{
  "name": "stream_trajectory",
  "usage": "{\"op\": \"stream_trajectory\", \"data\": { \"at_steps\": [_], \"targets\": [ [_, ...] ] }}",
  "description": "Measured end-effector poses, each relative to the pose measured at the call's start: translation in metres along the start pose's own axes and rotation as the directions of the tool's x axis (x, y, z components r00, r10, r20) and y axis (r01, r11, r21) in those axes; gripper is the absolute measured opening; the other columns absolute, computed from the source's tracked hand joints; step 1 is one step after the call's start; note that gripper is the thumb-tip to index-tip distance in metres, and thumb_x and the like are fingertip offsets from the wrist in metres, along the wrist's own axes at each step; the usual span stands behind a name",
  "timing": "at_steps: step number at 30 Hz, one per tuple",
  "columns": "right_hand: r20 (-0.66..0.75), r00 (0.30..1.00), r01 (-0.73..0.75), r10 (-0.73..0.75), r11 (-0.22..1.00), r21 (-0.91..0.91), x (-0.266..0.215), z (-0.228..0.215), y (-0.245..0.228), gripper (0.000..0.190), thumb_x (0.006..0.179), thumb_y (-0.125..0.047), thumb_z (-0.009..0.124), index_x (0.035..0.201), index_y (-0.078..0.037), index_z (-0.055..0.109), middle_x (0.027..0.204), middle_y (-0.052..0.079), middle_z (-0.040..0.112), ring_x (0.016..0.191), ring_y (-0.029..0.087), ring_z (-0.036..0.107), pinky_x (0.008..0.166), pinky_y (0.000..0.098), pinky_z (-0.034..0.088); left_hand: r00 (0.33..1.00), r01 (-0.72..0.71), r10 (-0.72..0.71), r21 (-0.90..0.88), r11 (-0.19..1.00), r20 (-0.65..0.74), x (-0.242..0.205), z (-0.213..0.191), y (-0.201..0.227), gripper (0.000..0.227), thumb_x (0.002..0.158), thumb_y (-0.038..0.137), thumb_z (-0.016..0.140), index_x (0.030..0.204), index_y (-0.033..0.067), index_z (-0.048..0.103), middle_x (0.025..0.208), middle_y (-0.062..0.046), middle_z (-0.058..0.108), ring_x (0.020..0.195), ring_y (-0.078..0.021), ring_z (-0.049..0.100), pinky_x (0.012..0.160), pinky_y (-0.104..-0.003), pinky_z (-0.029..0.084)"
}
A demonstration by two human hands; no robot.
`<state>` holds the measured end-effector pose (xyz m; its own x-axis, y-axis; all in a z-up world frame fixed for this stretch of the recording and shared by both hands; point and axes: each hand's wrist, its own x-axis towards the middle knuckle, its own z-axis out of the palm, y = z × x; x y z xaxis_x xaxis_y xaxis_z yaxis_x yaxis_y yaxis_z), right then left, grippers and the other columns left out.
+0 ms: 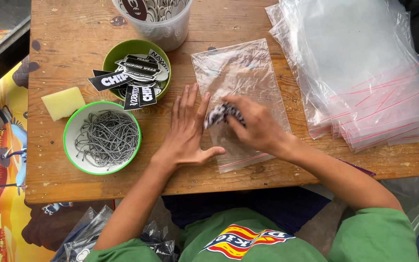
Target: The person attaches a metal chain and a bear-shaped charm to a small black bag. They then wipe a clear plastic bag with a cloth, place the bag inside, add a sticker, and seal it. Finally, they fold the bag's strap and place the packaged item aside.
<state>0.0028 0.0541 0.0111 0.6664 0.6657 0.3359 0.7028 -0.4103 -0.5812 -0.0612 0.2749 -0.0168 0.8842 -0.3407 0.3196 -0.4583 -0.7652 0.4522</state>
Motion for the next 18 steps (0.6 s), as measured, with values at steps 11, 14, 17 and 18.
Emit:
{"op": "stream_trajectory", "data": {
  "at_steps": [11, 14, 17, 18],
  "targets": [
    [0.022, 0.929, 0.356, -0.37, 0.875, -0.328, 0.035, 0.044, 0.041, 0.011, 0.091, -0.024, 0.065, 0.1, -0.018, 0.069, 0.095, 0.003, 0.057, 0.094, 0.028, 0.057, 0.084, 0.0408, 0.046, 0.996, 0.092, -0.093, 0.141, 0.986, -0.002, 0.0, 0.001, 0.009, 0.159, 0.054, 0.093, 0.07, 0.159, -0.003, 0.0, 0.161, -0.038, -0.001, 0.152, -0.0529, 0.001, 0.124, -0.058, 0.006],
    [-0.066, 0.925, 0.327, -0.374, 0.872, -0.365, 0.079, 0.052, 0.079, 0.012, 0.092, -0.027, 0.067, 0.098, -0.018, 0.07, 0.09, 0.004, 0.057, 0.086, 0.029, 0.058, 0.076, 0.0414, 0.048, 0.997, 0.075, -0.077, 0.146, 0.986, 0.005, 0.001, -0.003, 0.012, 0.156, 0.055, 0.091, 0.071, 0.159, -0.0024, 0.002, 0.161, -0.039, 0.001, 0.152, -0.0534, 0.002, 0.124, -0.058, 0.006],
    [-0.12, 0.927, 0.27, -0.355, 0.854, -0.445, 0.121, 0.056, 0.105, 0.012, 0.092, -0.027, 0.066, 0.097, -0.018, 0.069, 0.089, 0.004, 0.055, 0.083, 0.029, 0.059, 0.072, 0.041, 0.049, 0.998, 0.061, -0.062, 0.121, 0.991, 0.002, 0.001, -0.003, 0.011, 0.152, 0.057, 0.087, 0.073, 0.16, 0.0007, 0.003, 0.162, -0.037, 0.002, 0.152, -0.0534, 0.002, 0.124, -0.06, 0.006],
    [-0.16, 0.932, 0.217, -0.325, 0.854, -0.473, 0.133, 0.059, 0.111, 0.011, 0.093, -0.027, 0.063, 0.094, -0.016, 0.066, 0.088, 0.005, 0.054, 0.083, 0.03, 0.059, 0.07, 0.0409, 0.049, 0.998, 0.056, -0.057, 0.119, 0.991, 0.01, 0.001, -0.002, 0.01, 0.149, 0.06, 0.087, 0.072, 0.16, 0.0023, 0.002, 0.162, -0.036, 0.001, 0.152, -0.0529, 0.002, 0.123, -0.06, 0.007]
  ]
}}
